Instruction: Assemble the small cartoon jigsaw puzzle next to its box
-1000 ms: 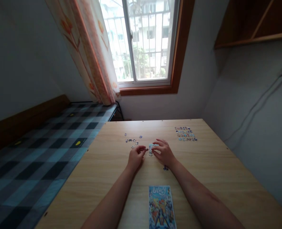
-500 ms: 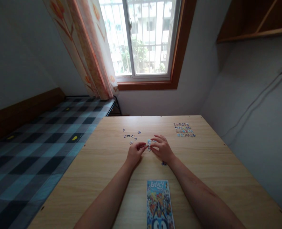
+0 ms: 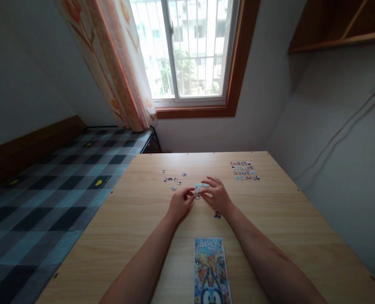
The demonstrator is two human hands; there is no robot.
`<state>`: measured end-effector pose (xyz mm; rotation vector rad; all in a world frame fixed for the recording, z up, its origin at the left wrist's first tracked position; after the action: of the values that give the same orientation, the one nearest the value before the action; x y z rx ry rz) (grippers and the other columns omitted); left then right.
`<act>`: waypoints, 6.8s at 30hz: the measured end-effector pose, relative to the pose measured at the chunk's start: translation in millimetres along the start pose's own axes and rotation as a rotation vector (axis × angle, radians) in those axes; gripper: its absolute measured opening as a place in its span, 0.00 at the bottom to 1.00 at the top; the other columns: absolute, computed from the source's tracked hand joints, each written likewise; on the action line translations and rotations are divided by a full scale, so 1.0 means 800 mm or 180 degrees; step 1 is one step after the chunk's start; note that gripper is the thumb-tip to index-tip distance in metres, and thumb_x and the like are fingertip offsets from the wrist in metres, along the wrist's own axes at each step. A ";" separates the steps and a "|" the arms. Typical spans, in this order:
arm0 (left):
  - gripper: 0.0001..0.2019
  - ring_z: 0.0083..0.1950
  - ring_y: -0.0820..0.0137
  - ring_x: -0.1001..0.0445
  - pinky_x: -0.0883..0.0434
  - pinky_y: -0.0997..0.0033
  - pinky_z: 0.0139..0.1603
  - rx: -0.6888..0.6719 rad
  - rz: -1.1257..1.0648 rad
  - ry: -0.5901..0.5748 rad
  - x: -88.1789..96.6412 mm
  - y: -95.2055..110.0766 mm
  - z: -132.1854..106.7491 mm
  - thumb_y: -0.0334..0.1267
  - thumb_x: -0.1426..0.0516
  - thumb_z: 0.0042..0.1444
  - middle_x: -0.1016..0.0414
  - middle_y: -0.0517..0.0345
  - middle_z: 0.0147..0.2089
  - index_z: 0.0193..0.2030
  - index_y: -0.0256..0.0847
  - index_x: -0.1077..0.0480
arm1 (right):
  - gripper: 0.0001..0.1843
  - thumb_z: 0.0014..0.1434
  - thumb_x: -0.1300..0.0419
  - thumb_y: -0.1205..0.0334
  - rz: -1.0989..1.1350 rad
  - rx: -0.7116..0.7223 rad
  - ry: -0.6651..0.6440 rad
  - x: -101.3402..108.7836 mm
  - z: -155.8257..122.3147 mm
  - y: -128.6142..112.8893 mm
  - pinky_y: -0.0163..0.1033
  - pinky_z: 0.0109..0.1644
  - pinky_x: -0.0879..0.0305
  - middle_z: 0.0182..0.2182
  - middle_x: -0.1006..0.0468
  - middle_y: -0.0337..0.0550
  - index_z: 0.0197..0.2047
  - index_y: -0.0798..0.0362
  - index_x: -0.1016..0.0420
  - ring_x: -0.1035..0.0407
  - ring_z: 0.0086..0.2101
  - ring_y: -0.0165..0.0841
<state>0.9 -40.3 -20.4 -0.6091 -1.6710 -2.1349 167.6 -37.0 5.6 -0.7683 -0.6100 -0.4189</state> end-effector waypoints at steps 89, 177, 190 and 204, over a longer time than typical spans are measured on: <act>0.15 0.41 0.68 0.26 0.29 0.69 0.49 -0.0489 0.0954 0.0251 0.002 0.020 -0.006 0.21 0.47 0.48 0.25 0.57 0.37 0.30 0.41 0.22 | 0.30 0.61 0.45 0.32 0.1489 -0.1229 0.0758 0.027 -0.016 0.085 0.50 0.64 0.39 0.49 0.20 0.48 0.34 0.50 0.16 0.29 0.55 0.43; 0.12 0.48 0.59 0.27 0.31 0.61 0.56 0.0669 0.1767 0.0908 0.089 -0.054 0.007 0.32 0.43 0.57 0.22 0.49 0.43 0.41 0.42 0.18 | 0.18 0.62 0.43 0.48 0.1200 -0.1376 0.0818 0.016 -0.026 0.086 0.50 0.58 0.36 0.46 0.20 0.50 0.31 0.50 0.18 0.27 0.49 0.44; 0.10 0.50 0.58 0.28 0.33 0.60 0.58 0.0628 0.2016 0.0659 0.082 -0.052 0.010 0.33 0.42 0.57 0.23 0.49 0.45 0.43 0.42 0.20 | 0.17 0.62 0.43 0.50 0.1200 -0.1370 0.0821 0.018 -0.024 0.085 0.47 0.56 0.35 0.44 0.19 0.49 0.31 0.50 0.18 0.27 0.49 0.42; 0.04 0.33 0.68 0.27 0.32 0.70 0.38 0.0516 0.1308 0.0683 0.082 -0.034 0.006 0.33 0.40 0.54 0.21 0.58 0.33 0.35 0.43 0.24 | 0.18 0.63 0.43 0.49 0.1159 -0.1355 0.0794 0.016 -0.023 0.082 0.49 0.55 0.33 0.43 0.18 0.49 0.31 0.50 0.19 0.26 0.48 0.43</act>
<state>-68.2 -30.7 -6.0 -0.5911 -1.4395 -1.6925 220.0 -9.5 -30.0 -1.1883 -0.1364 -0.3026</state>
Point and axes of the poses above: each hand's wrist, its own z-axis towards the middle knuckle, its own x-axis out of the back of the hand, y = z × x, the point moved 9 cm from there along z, towards the middle knuckle
